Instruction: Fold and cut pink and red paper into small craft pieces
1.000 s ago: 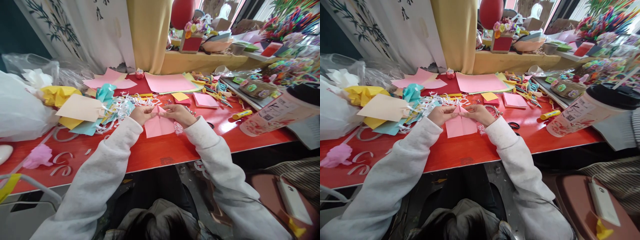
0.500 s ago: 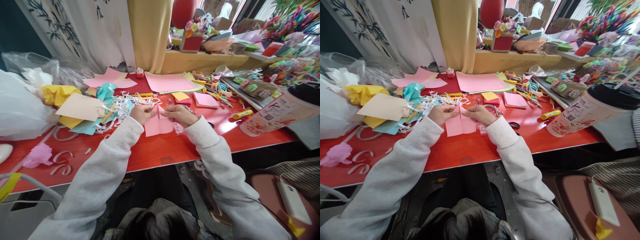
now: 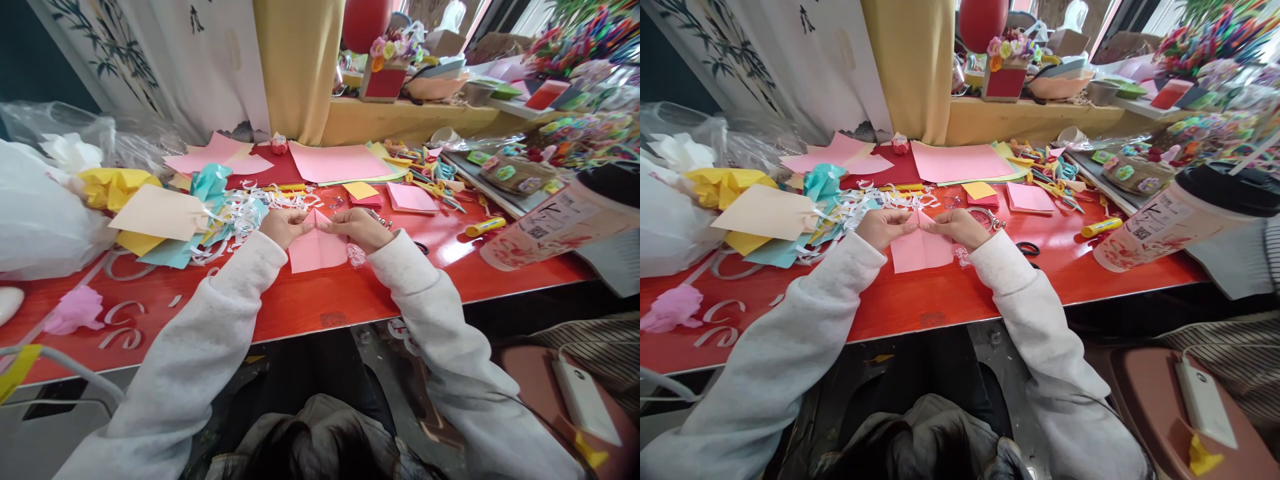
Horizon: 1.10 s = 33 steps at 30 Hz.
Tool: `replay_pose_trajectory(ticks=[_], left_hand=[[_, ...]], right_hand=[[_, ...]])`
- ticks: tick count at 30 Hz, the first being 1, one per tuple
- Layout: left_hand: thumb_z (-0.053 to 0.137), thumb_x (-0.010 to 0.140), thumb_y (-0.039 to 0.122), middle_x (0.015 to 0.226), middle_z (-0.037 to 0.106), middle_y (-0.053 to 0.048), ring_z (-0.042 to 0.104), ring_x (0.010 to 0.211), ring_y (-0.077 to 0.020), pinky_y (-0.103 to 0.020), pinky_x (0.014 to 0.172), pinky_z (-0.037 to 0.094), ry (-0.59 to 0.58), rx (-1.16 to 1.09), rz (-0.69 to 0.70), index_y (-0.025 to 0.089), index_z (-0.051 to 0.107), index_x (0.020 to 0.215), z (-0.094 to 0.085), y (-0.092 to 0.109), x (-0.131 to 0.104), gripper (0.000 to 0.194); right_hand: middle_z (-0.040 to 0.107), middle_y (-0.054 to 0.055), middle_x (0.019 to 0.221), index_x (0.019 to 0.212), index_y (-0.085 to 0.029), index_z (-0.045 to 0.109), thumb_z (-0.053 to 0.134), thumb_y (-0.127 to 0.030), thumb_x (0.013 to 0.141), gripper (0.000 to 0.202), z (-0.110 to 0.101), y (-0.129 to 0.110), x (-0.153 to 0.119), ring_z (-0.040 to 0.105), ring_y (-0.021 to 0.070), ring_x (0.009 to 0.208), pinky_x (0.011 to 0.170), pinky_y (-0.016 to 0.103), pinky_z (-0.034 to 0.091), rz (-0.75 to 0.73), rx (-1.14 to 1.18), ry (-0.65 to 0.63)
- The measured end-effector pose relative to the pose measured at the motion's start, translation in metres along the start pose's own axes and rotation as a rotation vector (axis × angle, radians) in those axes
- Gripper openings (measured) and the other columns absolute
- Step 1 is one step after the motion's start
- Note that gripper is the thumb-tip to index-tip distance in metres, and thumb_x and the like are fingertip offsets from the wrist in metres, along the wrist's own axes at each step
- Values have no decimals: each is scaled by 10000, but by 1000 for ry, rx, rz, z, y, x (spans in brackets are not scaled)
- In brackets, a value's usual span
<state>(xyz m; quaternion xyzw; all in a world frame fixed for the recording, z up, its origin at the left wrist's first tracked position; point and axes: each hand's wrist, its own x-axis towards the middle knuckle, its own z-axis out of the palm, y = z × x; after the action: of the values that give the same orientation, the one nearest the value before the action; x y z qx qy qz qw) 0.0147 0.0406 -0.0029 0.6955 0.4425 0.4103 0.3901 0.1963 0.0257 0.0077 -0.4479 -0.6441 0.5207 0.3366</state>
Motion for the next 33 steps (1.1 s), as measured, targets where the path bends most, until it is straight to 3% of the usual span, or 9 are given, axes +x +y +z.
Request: replay_pose_trajectory(ticks=[8,18,24,33], left_hand=[[659,590,284,541,355,56,333,516,-58,-238,524,289,-11,7,2,127,618,640,0,5,0,170],[681,585,271,659,599,2,515,597,-99,-236,565,398,-30,-77,-47,127,671,790,0,4,0,250],[689,590,222,666,626,9,544,616,-98,-219,567,417,-9,-45,-48,148,672,749,2,8,-2,176],[707,562,253,688,617,-2,537,641,-103,-246,632,435,-22,-73,-68,131,680,806,1,6,-1,274]], right_hand=[[339,-70,474,530,-132,476,708,-425,621,385,1,-3,-1,255,25,434,404,214,168,38,68,-1],[385,-63,483,607,-97,556,720,-395,614,340,2,-8,-4,295,20,426,407,205,197,88,114,1],[359,-75,463,575,-106,523,729,-388,600,350,2,-8,-4,273,16,414,399,205,166,90,110,1],[326,-80,464,518,-138,453,711,-427,614,399,-1,1,0,253,20,415,398,215,138,17,0,6]])
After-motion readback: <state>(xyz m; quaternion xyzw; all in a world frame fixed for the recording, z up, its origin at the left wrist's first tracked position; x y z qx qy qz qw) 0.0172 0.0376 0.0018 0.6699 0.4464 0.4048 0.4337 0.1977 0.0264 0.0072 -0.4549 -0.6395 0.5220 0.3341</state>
